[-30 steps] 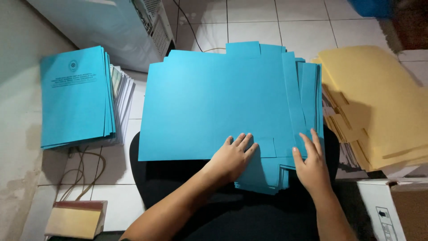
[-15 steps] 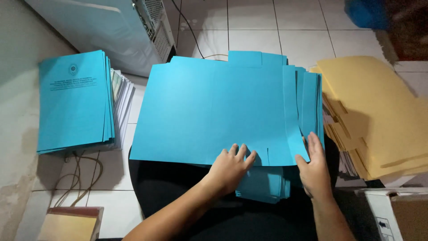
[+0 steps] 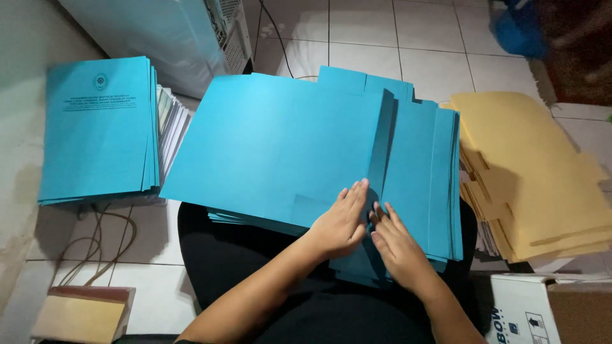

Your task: Folding blue cardboard folder blanks along pre-scored lines and stacking them.

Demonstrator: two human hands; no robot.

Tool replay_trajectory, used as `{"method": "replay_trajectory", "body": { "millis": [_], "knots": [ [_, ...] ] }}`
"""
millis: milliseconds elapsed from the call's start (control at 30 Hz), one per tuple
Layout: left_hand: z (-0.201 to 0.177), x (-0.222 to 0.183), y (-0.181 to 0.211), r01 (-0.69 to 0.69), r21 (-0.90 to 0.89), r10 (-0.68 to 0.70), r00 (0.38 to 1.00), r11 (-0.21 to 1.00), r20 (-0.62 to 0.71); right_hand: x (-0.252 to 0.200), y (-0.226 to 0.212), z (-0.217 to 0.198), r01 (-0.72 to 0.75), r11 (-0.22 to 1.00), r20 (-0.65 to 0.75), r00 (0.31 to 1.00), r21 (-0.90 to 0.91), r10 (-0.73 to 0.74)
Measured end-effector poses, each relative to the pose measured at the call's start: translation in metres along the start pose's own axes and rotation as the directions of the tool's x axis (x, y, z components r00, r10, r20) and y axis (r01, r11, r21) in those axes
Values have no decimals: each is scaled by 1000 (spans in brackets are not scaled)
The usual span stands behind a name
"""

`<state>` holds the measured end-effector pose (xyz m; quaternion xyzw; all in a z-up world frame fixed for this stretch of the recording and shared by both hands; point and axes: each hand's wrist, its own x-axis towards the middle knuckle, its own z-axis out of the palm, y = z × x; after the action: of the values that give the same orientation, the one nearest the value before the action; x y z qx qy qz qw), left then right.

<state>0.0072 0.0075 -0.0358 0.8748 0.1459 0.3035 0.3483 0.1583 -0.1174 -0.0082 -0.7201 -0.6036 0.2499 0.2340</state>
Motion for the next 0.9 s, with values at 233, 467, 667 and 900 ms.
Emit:
{"method": "replay_trajectory", "body": {
  "millis": [233, 467, 667, 900],
  "knots": [
    [16, 4, -26, -54, 439, 5, 994, 897, 113, 44, 49, 16, 112, 805, 148, 988, -582, -31],
    [3, 15, -31, 13, 564, -125, 979, 825, 161, 38, 50, 25, 91, 770, 88, 995, -632, -45],
    [-2, 17, -24, 25, 589, -173, 965, 808, 196, 103, 83, -2, 77, 800, 135, 991, -595, 6],
    [0, 17, -28, 35, 614, -192, 963, 788, 192, 226, 118, -36, -13, 783, 28, 999, -622, 39]
  ]
}}
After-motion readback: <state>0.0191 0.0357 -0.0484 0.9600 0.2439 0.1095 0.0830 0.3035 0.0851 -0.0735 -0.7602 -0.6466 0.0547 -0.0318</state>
